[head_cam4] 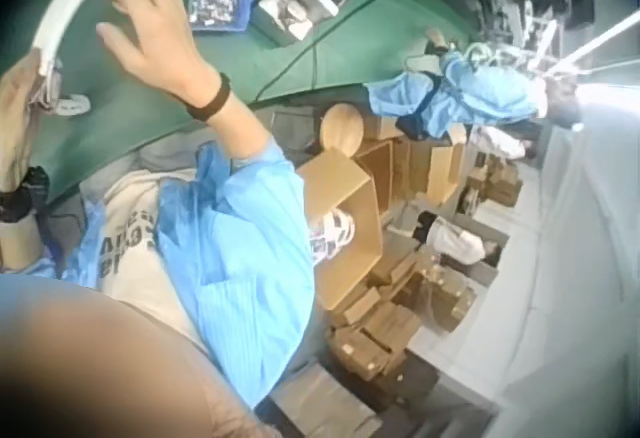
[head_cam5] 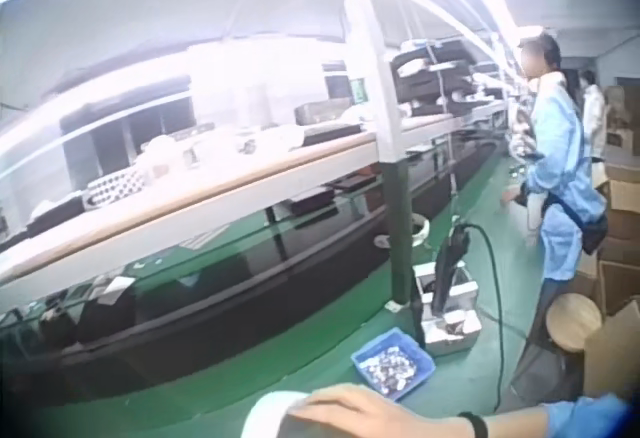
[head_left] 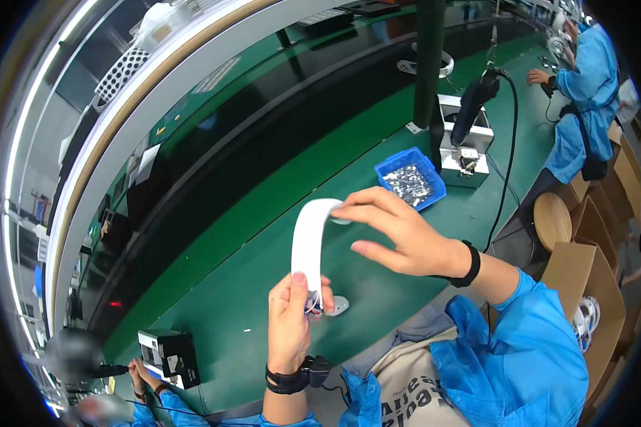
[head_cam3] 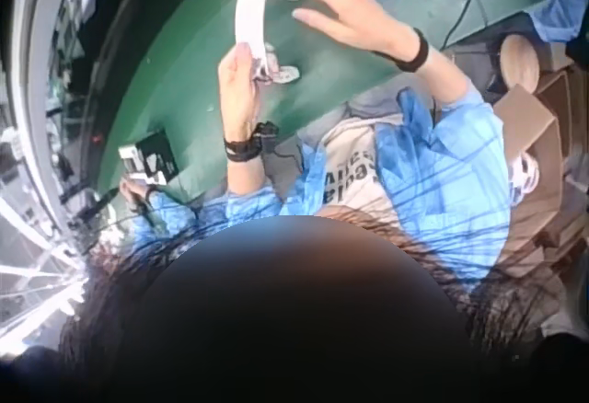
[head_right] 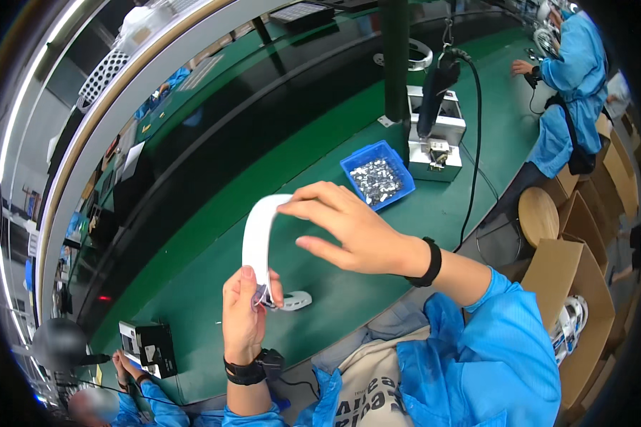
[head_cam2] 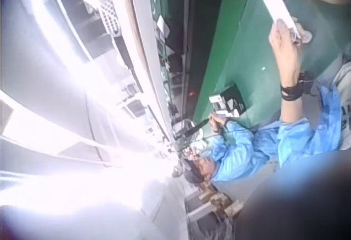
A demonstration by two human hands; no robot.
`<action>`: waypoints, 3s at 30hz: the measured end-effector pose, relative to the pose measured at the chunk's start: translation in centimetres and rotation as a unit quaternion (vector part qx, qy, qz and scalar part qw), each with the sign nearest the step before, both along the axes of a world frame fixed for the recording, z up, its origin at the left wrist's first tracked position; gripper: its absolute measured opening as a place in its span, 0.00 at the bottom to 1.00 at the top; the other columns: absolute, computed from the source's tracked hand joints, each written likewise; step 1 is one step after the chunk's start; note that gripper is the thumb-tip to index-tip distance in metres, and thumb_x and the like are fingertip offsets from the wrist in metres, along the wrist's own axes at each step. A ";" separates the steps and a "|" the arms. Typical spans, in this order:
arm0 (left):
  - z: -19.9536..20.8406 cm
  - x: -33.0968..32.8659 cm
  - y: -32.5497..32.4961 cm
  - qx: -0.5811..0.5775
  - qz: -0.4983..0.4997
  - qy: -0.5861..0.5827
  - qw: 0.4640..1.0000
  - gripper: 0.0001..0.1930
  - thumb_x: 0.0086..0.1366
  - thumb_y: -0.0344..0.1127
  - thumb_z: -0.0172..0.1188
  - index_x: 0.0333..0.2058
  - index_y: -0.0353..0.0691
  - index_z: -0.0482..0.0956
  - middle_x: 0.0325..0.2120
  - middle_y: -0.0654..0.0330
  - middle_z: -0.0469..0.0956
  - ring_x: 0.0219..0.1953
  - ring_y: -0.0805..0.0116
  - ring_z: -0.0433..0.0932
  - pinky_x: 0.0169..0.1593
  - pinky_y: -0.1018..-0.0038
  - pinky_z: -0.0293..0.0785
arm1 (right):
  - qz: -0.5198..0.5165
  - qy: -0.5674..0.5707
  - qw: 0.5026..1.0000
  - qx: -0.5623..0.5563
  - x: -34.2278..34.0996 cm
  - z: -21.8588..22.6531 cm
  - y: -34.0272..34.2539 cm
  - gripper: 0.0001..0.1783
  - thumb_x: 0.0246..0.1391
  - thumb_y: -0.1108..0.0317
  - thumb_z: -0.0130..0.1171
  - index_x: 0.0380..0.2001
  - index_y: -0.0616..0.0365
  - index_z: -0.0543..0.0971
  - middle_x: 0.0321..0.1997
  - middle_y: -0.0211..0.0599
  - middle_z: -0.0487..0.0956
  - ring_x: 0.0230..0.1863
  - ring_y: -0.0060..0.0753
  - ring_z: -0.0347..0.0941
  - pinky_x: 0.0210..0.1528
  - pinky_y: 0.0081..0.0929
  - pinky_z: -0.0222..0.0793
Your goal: The recorder is assembling small electronic components into a white curved plastic housing using an electric screwdriver.
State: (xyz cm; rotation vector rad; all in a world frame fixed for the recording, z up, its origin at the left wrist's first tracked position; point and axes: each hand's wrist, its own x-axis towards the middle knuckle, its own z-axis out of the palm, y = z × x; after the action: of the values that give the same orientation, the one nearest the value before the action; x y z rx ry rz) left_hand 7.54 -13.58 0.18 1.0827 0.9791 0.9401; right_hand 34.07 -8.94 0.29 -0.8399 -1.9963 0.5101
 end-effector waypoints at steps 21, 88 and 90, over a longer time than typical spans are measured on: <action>-1.7 10.2 0.4 -0.080 -0.022 -0.163 0.983 0.26 0.85 0.50 0.42 0.57 0.29 0.75 0.43 0.51 0.85 0.46 0.63 0.86 0.51 0.67 0.83 | -0.128 0.051 0.990 -0.011 1.6 -0.8 -7.4 0.23 0.52 0.67 0.72 0.52 0.58 0.83 0.56 0.45 0.76 0.52 0.46 0.73 0.51 0.37 0.72; -2.0 14.6 -1.1 0.104 0.124 -0.074 0.984 0.07 0.85 0.38 0.47 0.51 0.42 0.67 0.28 0.53 0.78 0.26 0.67 0.78 0.33 0.73 0.76 | -0.215 -0.320 0.920 -0.075 11.2 -10.6 5.7 0.08 0.56 0.73 0.62 0.39 0.63 0.82 0.43 0.51 0.83 0.49 0.54 0.82 0.55 0.48 0.78; -2.4 14.2 -1.8 0.121 0.137 -0.075 0.980 0.07 0.85 0.38 0.47 0.51 0.42 0.66 0.28 0.54 0.78 0.26 0.68 0.78 0.33 0.73 0.76 | -0.213 -0.333 0.917 -0.059 10.1 -11.2 6.5 0.06 0.53 0.75 0.62 0.35 0.62 0.83 0.43 0.50 0.84 0.49 0.53 0.82 0.54 0.47 0.79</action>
State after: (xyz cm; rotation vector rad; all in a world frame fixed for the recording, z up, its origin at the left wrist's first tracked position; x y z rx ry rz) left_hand 21.72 -15.41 -2.25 1.0756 0.9189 1.3766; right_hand 44.18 -2.39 -10.89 -1.6444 -2.2849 0.0822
